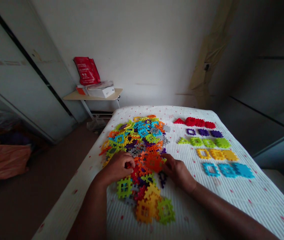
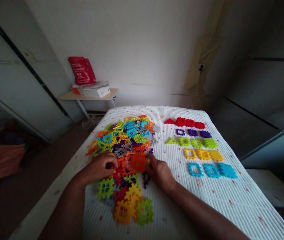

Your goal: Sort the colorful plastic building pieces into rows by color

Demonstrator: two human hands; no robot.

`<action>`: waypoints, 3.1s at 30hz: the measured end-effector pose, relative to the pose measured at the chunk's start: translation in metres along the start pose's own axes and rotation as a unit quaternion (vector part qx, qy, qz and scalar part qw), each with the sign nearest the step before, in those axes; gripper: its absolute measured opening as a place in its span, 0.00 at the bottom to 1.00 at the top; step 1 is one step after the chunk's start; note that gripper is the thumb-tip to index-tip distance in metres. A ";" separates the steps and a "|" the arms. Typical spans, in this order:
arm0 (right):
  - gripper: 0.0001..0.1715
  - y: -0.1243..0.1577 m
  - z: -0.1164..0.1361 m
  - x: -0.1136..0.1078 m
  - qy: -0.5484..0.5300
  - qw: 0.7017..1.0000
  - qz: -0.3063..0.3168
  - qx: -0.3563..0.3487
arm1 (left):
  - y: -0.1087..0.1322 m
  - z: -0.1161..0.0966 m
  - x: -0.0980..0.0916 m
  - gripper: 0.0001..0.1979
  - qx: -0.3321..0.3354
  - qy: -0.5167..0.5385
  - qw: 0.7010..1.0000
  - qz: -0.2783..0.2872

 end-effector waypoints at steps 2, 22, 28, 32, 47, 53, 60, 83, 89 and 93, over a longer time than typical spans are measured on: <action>0.20 -0.001 -0.003 -0.001 0.030 1.000 0.000 0.008 | 0.003 -0.003 0.005 0.08 -0.006 -0.053 0.998 0.029; 0.17 0.004 0.016 -0.008 0.190 0.981 -0.010 -0.042 | -0.005 -0.030 0.034 0.04 -0.063 -0.256 0.962 0.068; 0.14 0.004 0.018 -0.006 0.198 0.979 -0.009 -0.055 | -0.008 -0.026 0.041 0.08 -0.037 -0.199 0.976 0.075; 0.12 0.004 0.016 -0.006 0.196 0.979 -0.014 -0.051 | -0.007 -0.024 0.034 0.06 -0.013 -0.090 0.994 0.062; 0.11 0.001 0.008 -0.016 -0.258 0.966 -0.031 -0.005 | 0.003 -0.038 -0.037 0.02 0.057 0.204 0.945 -0.249; 0.34 0.001 0.011 -0.004 -0.512 0.856 0.019 0.065 | 0.010 -0.079 -0.031 0.09 0.163 0.087 0.931 -0.315; 0.35 0.003 0.009 -0.008 -0.407 0.913 0.004 0.033 | 0.009 -0.096 -0.019 0.10 0.191 0.060 0.927 -0.316; 0.34 0.005 0.025 -0.040 -0.065 0.983 -0.063 -0.161 | -0.021 -0.067 0.034 0.04 0.039 0.281 0.953 -0.105; 0.31 0.008 0.038 -0.039 0.030 0.975 -0.053 -0.214 | -0.022 -0.064 0.037 0.04 0.022 0.296 0.950 -0.102; 0.25 -0.008 0.017 -0.092 0.105 0.967 -0.109 -0.206 | -0.023 -0.059 0.039 0.06 0.028 0.298 0.948 -0.107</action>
Point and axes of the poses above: each hand's wrist, its own y-axis away from the middle knuckle, its own x-axis out of the palm, z = x × y, the point moved 9 cm from there along -y, towards the middle knuckle, and after that the axes turned 6 degrees about -y, right-handed, at the moved point
